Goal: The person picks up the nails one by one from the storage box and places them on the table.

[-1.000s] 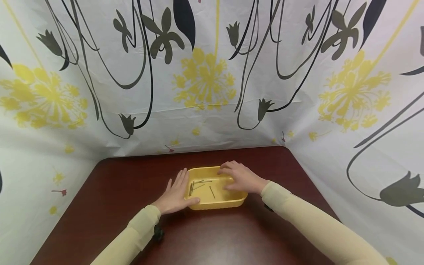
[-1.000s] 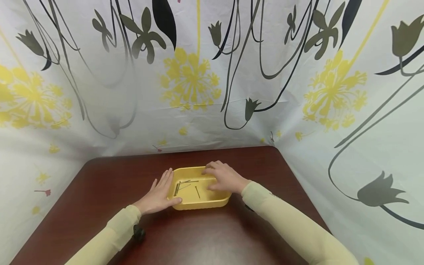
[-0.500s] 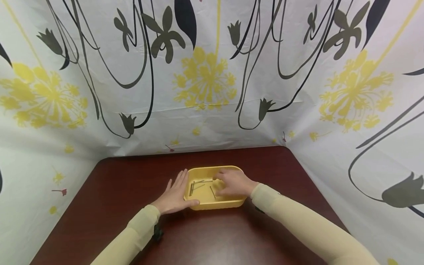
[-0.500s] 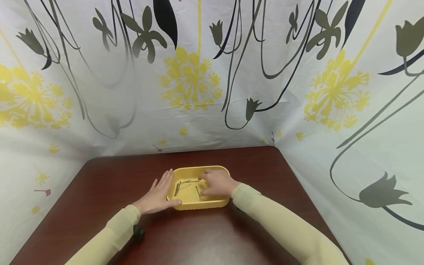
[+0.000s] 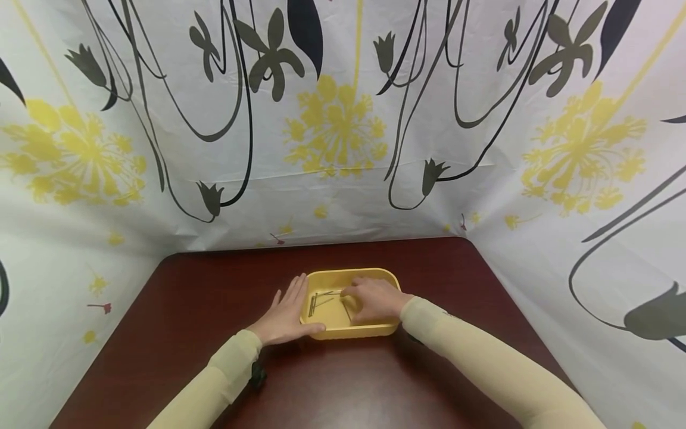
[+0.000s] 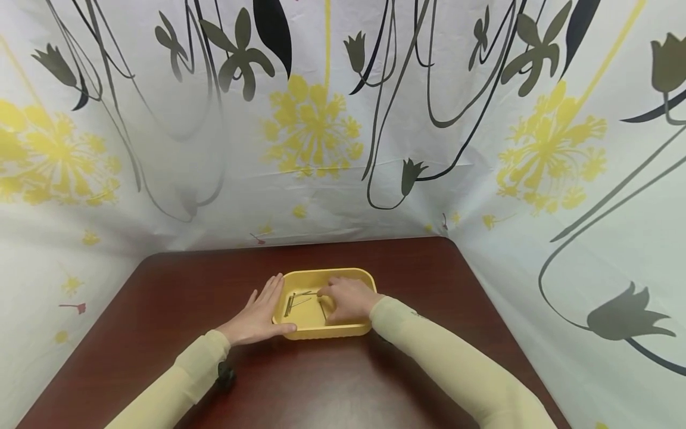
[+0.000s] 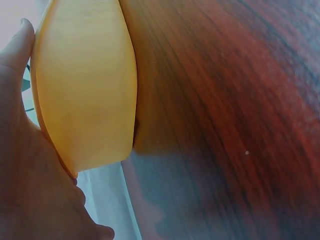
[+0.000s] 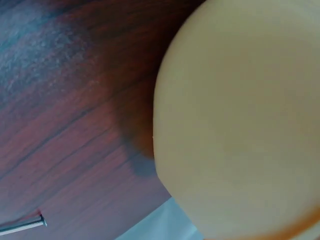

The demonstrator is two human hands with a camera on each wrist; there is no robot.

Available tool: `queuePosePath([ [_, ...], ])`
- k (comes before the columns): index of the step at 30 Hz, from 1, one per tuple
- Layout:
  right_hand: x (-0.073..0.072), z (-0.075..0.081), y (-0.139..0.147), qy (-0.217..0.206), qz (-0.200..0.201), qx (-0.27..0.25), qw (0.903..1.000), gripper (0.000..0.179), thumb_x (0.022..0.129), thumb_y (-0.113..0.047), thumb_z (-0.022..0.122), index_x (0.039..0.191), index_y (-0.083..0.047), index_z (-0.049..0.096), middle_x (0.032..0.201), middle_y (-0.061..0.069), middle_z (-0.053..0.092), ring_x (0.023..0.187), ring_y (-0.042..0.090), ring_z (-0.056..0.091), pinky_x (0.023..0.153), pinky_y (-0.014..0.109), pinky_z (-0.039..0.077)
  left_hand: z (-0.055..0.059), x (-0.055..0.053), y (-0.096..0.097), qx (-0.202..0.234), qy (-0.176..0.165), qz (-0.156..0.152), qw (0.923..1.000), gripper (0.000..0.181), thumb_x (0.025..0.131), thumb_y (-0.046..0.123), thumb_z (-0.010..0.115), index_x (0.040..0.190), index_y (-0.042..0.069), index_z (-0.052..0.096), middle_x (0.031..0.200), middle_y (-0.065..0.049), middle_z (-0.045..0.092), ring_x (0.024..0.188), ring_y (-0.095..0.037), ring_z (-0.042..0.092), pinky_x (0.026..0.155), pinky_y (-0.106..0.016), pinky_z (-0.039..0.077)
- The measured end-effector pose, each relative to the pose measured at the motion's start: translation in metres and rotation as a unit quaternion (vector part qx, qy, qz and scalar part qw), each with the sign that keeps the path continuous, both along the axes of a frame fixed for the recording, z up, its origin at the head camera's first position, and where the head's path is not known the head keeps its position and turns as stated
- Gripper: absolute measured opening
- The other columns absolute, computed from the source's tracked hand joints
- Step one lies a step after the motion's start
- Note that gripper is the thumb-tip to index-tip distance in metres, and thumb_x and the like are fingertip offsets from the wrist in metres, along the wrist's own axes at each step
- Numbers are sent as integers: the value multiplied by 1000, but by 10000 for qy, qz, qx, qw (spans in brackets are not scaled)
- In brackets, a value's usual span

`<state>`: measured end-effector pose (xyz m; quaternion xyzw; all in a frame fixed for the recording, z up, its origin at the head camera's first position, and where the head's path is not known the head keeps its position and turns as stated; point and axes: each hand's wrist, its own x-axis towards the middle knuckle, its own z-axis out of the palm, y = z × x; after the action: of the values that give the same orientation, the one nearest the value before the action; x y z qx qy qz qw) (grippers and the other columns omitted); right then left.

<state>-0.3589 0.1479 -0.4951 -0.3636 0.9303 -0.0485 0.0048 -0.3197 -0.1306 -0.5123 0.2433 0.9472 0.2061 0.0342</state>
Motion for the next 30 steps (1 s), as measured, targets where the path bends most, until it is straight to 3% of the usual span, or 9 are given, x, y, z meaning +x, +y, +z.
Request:
queuePosePath([
  [16,-3,-11,-1,-80,-11,-141,9999,54,69,-58,84,117,-35,74,97,-8,52,85,11,48,59,30,43,0,0,0,77,-33,49,10000,123,83,73,65,162,8,-3,168,-7,-7,154,-25,-4,117,-63,7],
  [22,-2,-12,-1,-26,-12,-251,9997,50,69,-55,85,112,-32,75,107,-9,54,95,12,50,65,33,47,-2,0,0,19,-85,110,9999,124,82,75,64,162,10,-5,168,-3,-10,154,-22,-5,118,-60,6],
  [30,-1,-10,-3,301,237,-123,9992,43,69,-52,86,102,-26,77,123,-5,57,110,14,51,76,36,53,-1,0,0,59,-88,92,9999,124,82,73,65,162,10,-5,169,-8,-5,154,-24,-5,118,-61,7],
])
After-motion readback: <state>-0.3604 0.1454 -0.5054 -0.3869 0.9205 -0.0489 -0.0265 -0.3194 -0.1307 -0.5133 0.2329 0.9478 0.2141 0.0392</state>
